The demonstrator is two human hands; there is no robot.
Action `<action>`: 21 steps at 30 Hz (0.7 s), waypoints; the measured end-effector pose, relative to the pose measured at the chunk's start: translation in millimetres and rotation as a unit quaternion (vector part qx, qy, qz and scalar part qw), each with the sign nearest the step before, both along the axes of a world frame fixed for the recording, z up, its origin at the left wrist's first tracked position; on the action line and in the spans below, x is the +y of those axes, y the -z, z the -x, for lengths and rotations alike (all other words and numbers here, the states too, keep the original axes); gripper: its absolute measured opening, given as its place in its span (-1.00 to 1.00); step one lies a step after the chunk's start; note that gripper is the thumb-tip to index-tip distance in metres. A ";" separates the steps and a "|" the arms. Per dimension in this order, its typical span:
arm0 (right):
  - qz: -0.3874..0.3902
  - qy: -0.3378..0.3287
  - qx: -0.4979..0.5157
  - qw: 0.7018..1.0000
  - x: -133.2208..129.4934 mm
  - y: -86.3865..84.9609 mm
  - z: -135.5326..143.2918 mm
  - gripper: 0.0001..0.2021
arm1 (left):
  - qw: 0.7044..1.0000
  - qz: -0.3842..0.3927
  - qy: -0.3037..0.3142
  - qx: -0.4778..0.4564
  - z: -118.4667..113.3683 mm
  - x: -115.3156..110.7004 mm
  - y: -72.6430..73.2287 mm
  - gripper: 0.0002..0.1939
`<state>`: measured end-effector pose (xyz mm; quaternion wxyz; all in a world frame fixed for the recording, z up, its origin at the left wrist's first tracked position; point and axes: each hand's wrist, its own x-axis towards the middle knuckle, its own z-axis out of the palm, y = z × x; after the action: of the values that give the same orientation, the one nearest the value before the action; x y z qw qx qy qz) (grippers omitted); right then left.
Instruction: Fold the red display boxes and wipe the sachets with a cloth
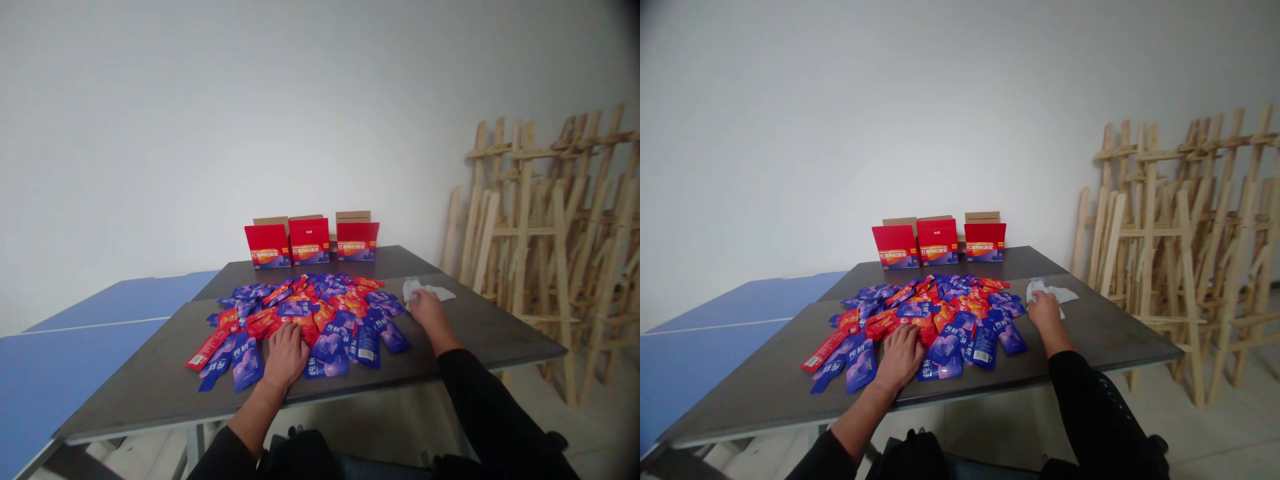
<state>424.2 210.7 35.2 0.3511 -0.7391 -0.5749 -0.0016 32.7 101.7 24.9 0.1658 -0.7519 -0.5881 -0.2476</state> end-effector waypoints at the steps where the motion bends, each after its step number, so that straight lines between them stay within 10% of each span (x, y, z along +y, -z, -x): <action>1: 0.006 0.041 -0.018 0.999 -1.4 8.4 -8.5 -0.59 | 1.000 0.004 0.001 -0.001 0.1 -0.2 -0.3 -0.66; 6: 0.052 0.105 -0.057 0.991 -7.5 45.8 -27.1 -0.40 | 1.000 0.005 0.000 -0.006 -0.3 -1.6 -2.9 -0.66; 11: 0.100 0.090 -0.108 0.985 -4.4 52.5 -24.7 -0.63 | 1.000 0.011 0.002 -0.005 -0.4 -3.7 -4.7 -0.68; 21: -0.125 0.109 0.023 0.986 -11.9 41.2 -15.9 -0.62 | 0.998 -0.019 0.063 0.014 3.1 -1.4 -3.1 -0.72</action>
<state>440.1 198.9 -6.0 0.4512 -0.7474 -0.4783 -0.0949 29.6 100.3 28.0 0.1720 -0.7877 -0.5324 -0.2579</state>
